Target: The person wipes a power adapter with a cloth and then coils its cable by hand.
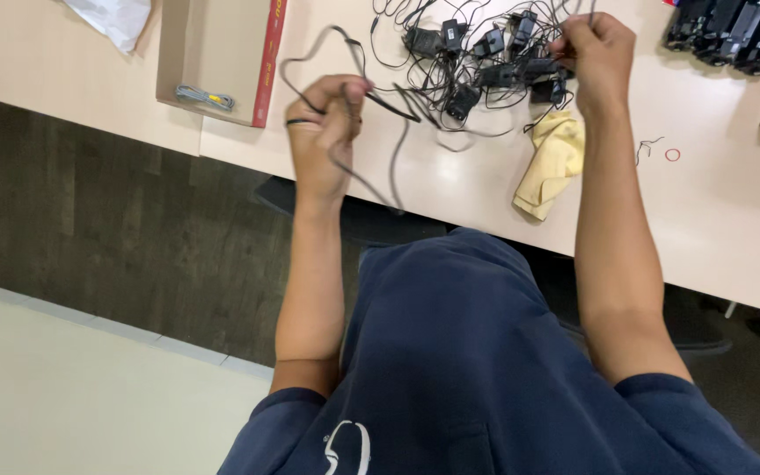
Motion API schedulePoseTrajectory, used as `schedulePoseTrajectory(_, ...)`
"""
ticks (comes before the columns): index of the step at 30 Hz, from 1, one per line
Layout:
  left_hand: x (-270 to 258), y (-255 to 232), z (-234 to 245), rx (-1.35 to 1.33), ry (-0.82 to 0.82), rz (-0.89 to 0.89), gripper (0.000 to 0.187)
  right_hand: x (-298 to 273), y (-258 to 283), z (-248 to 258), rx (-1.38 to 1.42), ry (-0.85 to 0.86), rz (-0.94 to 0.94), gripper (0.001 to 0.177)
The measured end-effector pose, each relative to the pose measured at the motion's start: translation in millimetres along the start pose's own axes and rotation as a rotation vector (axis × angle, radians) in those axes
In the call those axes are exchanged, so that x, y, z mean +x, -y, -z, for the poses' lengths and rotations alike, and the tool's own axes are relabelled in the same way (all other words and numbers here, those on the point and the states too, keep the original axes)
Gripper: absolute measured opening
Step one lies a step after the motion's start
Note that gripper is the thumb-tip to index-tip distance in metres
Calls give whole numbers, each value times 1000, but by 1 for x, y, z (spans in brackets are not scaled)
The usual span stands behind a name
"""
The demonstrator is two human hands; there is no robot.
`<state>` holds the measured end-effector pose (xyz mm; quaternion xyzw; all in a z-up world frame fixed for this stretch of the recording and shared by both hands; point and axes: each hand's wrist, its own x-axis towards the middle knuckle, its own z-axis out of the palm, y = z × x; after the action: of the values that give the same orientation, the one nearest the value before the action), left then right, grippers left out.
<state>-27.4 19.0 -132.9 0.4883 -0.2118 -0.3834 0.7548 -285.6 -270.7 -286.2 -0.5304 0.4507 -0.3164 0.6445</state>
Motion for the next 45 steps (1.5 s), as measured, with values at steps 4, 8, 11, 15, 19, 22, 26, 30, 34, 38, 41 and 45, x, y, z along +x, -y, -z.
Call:
schedulePoseTrajectory(4,-7,-32,-5,-61,-45,4,20,6,-16,14,-319,-214,29,26)
schedulePoseTrajectory(8,-6,-43,-10,-78,-6,-8,23,-26,5,-13,-604,-202,537,69)
schedulePoseTrajectory(11,-8,-39,-18,-103,-3,19,21,-71,47,-73,-85,372,403,73)
schedulePoseTrajectory(15,-12,-47,-18,-298,38,22,19,-129,91,-141,-406,724,666,63)
schedulePoseTrajectory(19,-16,-88,10,-442,84,-87,18,-162,94,-164,-272,938,415,44)
schedulePoseTrajectory(22,-20,-108,33,-457,111,-179,14,-168,77,-163,-407,916,176,50)
schedulePoseTrajectory(26,-37,-140,70,-230,38,-393,11,-137,40,-124,-423,710,454,36)
schedulePoseTrajectory(30,-51,-166,97,-269,11,-442,15,-99,20,-58,-615,480,394,23)
schedulePoseTrajectory(34,-55,-159,99,-33,-107,-478,15,-91,59,2,-130,268,182,38)
schedulePoseTrajectory(38,-52,-118,81,-39,-194,-372,16,-109,109,31,248,230,211,37)
schedulePoseTrajectory(41,-36,-92,54,36,-139,-299,12,-112,114,46,149,169,232,31)
schedulePoseTrajectory(45,-40,-62,4,406,-146,-212,8,-100,66,72,-335,180,132,9)
